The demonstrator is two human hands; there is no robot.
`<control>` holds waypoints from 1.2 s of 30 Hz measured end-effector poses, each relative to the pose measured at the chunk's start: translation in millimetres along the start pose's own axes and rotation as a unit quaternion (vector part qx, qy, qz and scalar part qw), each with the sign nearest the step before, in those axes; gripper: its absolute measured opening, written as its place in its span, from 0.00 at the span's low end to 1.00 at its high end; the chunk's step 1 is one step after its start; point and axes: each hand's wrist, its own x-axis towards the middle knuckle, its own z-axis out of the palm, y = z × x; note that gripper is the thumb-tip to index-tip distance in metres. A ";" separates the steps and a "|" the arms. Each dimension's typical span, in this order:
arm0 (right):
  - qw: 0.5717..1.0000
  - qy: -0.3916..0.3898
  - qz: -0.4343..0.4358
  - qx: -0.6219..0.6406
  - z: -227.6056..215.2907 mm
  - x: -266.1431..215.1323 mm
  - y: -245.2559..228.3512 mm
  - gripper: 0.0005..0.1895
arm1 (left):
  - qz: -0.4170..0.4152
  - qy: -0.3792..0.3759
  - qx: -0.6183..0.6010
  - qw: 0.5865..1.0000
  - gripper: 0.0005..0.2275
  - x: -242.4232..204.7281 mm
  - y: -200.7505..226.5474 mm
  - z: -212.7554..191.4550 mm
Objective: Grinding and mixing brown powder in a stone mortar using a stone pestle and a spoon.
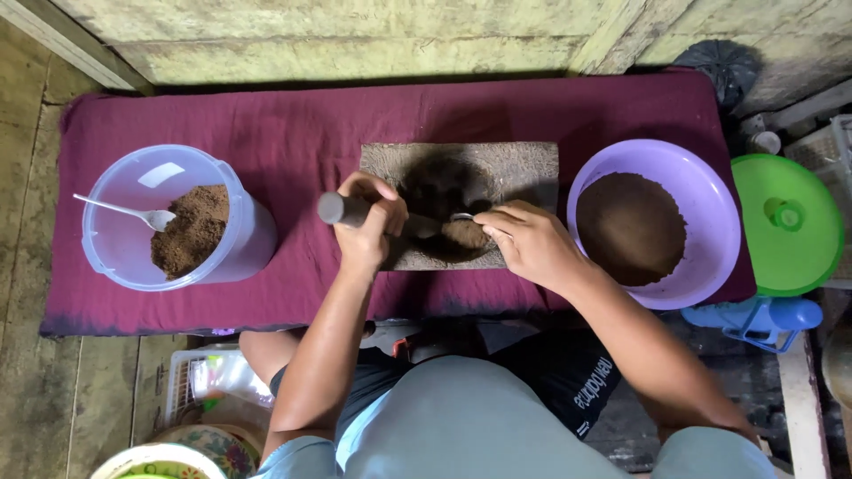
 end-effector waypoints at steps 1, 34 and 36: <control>1.000 0.002 -0.001 -0.001 -3.0 16.9 -0.5 0.11 | 0.002 -0.001 0.000 1.000 0.02 3.6 10.5 4.8; 0.998 0.040 -0.049 0.013 8.2 13.1 26.3 0.13 | 0.115 -0.041 0.171 0.978 0.04 -2.4 64.2 27.6; 0.987 0.020 0.036 -0.157 40.4 21.5 47.9 0.10 | 0.106 -0.033 0.186 0.976 0.04 2.0 65.2 28.8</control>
